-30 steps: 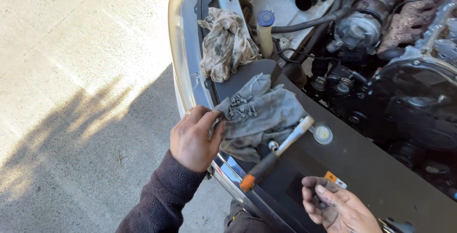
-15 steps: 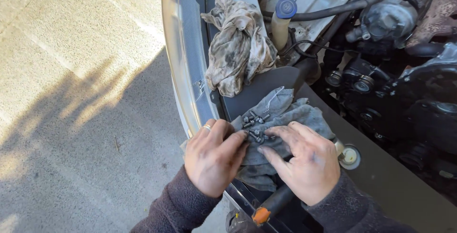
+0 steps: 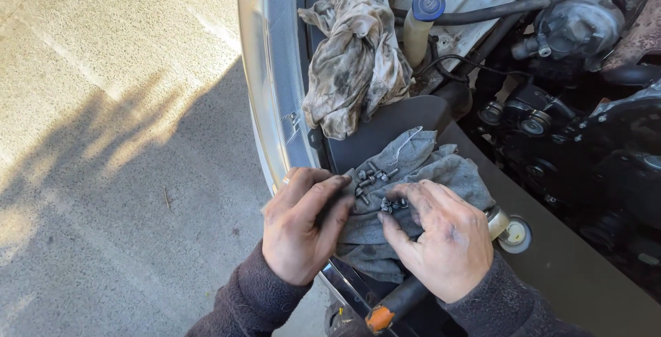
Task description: The person works in a car engine bay, using a wrench and their hands to loosen and remove bolts from a black engine cover or oil pan. They place the removed bolts on a cloth on the front panel, handle small parts, and reach back into the engine bay to continue working on the fasteners.
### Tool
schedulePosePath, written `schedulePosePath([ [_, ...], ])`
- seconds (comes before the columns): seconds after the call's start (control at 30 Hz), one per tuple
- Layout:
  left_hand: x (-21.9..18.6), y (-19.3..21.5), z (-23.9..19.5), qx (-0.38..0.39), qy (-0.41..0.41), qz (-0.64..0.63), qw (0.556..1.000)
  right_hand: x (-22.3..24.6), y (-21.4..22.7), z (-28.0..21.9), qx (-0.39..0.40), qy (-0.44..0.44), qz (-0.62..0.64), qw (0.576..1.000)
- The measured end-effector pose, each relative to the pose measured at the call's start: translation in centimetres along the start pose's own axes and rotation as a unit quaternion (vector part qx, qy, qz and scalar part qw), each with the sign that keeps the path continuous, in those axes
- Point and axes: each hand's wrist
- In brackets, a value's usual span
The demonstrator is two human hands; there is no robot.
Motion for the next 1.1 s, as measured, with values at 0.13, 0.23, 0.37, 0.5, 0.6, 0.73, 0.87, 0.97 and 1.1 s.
schedulePosePath([
  [0.13,-0.2,-0.5,1.2,0.066,-0.016,0.094,0.993,0.0,0.0,0.0,-0.017,0.013,0.015,1.0],
  [0.23,-0.3,-0.8,1.5,0.111,-0.015,0.093,0.989,-0.2,0.3,0.2,-0.004,-0.034,0.035,0.999],
  [0.37,-0.1,-0.8,1.4,0.102,-0.011,0.046,0.994,-0.6,0.7,0.8,0.032,0.038,0.0,0.999],
  [0.5,0.3,-0.7,1.5,0.113,-0.007,0.037,0.993,-1.0,0.5,0.9,0.043,0.022,0.01,0.999],
  [0.6,0.5,-0.6,1.6,0.111,-0.007,0.019,0.994,-1.4,0.2,0.6,0.04,0.01,0.014,0.999],
  [0.73,0.8,-0.1,1.8,0.128,0.012,-0.004,0.992,-1.5,0.5,0.6,0.046,0.002,0.024,0.999],
  [0.87,0.8,0.0,2.0,0.111,0.021,-0.003,0.994,-1.8,0.8,0.5,0.055,-0.017,0.051,0.997],
  [0.97,0.1,0.3,2.2,0.097,0.0,0.001,0.995,-2.0,1.7,0.4,0.063,-0.039,0.089,0.993],
  [1.1,-0.5,0.5,2.3,0.12,-0.05,0.05,0.99,-2.1,2.4,0.4,0.051,-0.057,0.103,0.992],
])
Point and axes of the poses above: each hand's wrist, its own z-axis towards the middle knuckle, its own y-axis out of the back of the hand, x = y × z, and after that the axes turned 7 degrees about -z, right-handed
